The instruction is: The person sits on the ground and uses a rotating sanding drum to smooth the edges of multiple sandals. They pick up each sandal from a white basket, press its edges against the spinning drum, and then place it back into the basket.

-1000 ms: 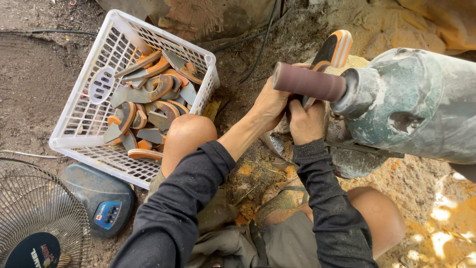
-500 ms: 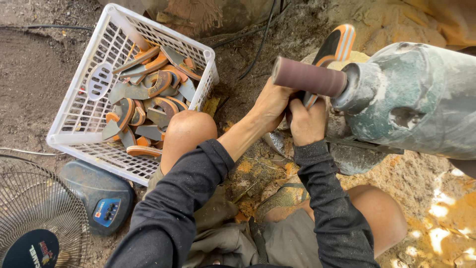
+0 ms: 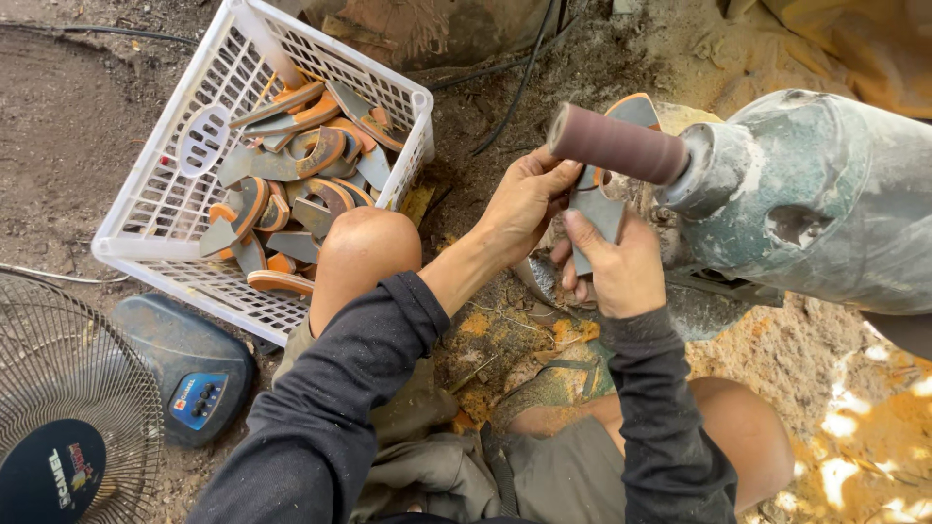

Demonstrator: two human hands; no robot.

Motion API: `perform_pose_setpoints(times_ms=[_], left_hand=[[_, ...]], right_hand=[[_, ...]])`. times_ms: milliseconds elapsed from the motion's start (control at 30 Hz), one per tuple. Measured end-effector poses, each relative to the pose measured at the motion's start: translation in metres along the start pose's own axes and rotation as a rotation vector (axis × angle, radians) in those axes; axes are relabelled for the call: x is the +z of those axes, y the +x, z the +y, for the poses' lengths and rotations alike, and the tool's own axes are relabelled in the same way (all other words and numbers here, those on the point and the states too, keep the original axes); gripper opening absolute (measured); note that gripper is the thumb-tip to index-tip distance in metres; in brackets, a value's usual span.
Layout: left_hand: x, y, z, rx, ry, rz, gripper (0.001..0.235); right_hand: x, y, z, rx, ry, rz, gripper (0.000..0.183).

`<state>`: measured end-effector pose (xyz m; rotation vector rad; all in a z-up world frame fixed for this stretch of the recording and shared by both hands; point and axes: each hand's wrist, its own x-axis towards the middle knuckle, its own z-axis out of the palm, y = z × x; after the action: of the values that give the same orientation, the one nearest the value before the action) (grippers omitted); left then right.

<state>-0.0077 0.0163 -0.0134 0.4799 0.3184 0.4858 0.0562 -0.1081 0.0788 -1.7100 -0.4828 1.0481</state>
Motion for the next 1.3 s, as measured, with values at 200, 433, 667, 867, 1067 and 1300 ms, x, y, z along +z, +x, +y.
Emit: perform_pose_setpoints(times_ms=[200,433,667,867,1067,1300], left_hand=[[0.002,0.01,-0.003,-0.05,-0.037,-0.019,0.012],[-0.001,0.029,-0.004,0.0,-0.105,-0.031,0.01],[-0.001,0.037,-0.005,0.002,-0.09,-0.019,0.008],[0.003,0.02,0.002,0.033,-0.04,-0.059,0.007],[0.006,-0.007,0.007,-0.015,-0.016,-0.063,0.013],[0.007,-0.033,0.008,-0.059,-0.023,-0.011,0.009]], right_hand=[[0.01,-0.017,0.0,-0.371,-0.2,0.223,0.025],[0.015,-0.004,0.007,-0.457,-0.105,0.258,0.021],[0.017,0.001,0.009,-0.459,-0.111,0.288,0.022],[0.012,-0.009,0.001,-0.41,-0.047,0.238,0.019],[0.002,-0.027,-0.01,-0.287,0.059,0.147,0.021],[-0.01,-0.037,-0.009,-0.168,0.148,0.078,0.024]])
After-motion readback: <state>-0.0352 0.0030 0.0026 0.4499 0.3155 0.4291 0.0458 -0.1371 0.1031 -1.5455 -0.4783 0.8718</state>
